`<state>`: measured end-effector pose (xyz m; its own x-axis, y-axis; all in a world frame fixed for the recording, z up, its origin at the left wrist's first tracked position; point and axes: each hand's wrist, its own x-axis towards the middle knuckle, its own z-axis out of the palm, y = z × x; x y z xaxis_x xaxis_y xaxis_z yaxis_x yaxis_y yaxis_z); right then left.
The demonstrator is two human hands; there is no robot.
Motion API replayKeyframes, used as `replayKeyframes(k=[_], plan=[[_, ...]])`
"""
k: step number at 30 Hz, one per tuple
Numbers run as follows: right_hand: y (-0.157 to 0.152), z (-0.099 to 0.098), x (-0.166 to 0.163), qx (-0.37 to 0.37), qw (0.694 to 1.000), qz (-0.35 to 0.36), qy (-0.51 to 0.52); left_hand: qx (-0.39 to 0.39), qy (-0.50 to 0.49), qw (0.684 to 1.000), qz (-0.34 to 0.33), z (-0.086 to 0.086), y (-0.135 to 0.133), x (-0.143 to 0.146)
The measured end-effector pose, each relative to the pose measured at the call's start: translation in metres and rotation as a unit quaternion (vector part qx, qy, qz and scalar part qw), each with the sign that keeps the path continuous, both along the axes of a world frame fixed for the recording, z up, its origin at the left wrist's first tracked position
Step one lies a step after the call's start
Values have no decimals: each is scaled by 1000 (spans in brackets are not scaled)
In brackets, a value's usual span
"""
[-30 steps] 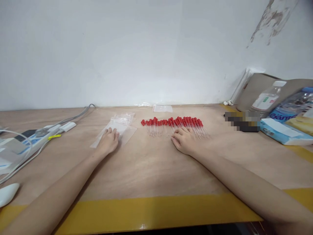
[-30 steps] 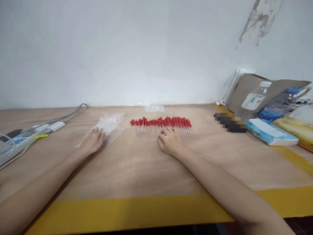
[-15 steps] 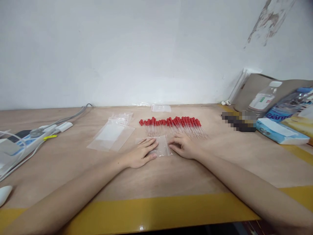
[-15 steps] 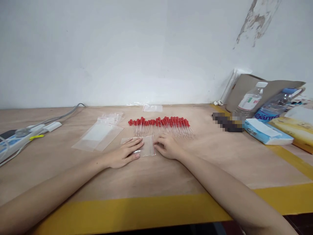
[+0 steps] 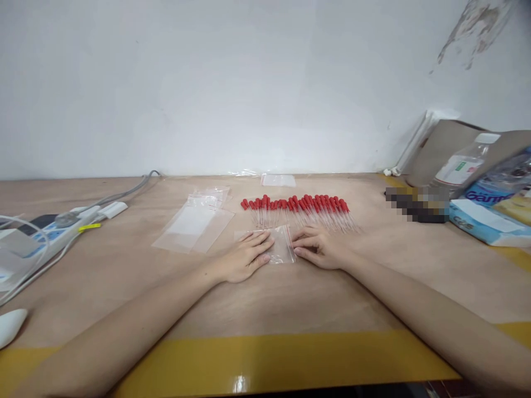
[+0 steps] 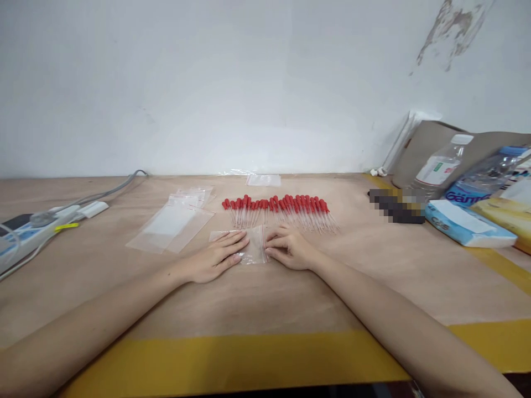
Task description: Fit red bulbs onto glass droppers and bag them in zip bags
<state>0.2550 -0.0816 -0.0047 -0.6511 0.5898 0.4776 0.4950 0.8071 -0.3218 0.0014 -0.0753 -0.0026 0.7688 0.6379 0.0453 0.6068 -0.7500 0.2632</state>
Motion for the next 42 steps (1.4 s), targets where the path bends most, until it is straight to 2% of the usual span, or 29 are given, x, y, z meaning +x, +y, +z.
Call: replayKeyframes(k=[5, 11, 15, 20, 23, 27, 30, 36, 39, 42], plan=[[-4, 3, -4, -16, 995, 71, -62, -2, 4, 1000, 8, 1, 0, 2], [-6, 10, -3, -2, 986, 72, -149, -20, -13, 1000, 5, 4, -2, 0], [-3, 13, 5, -30, 990, 72, -114, -21, -26, 999, 2, 6, -1, -10], [3, 9, 18, -125, 990, 69, -22, 7, -34, 999, -15, 3, 4, -20], [10, 9, 23, -138, 988, 17, 65, 22, -36, 999, -12, 3, 3, -18], [32, 14, 19, -102, 963, -161, 190, 41, -50, 998, -6, 3, 0, -15], [59, 17, 1, -101, 946, -255, 175, 47, -58, 997, -2, 4, -3, -15], [114, 21, -62, -128, 935, -312, 105, 45, -76, 996, -4, 2, -5, -20], [130, 23, -88, -144, 923, -342, 100, 33, -116, 993, 1, 1, -6, -21], [141, 21, -101, -160, 914, -358, 107, 26, -157, 987, 5, 3, -9, -20]])
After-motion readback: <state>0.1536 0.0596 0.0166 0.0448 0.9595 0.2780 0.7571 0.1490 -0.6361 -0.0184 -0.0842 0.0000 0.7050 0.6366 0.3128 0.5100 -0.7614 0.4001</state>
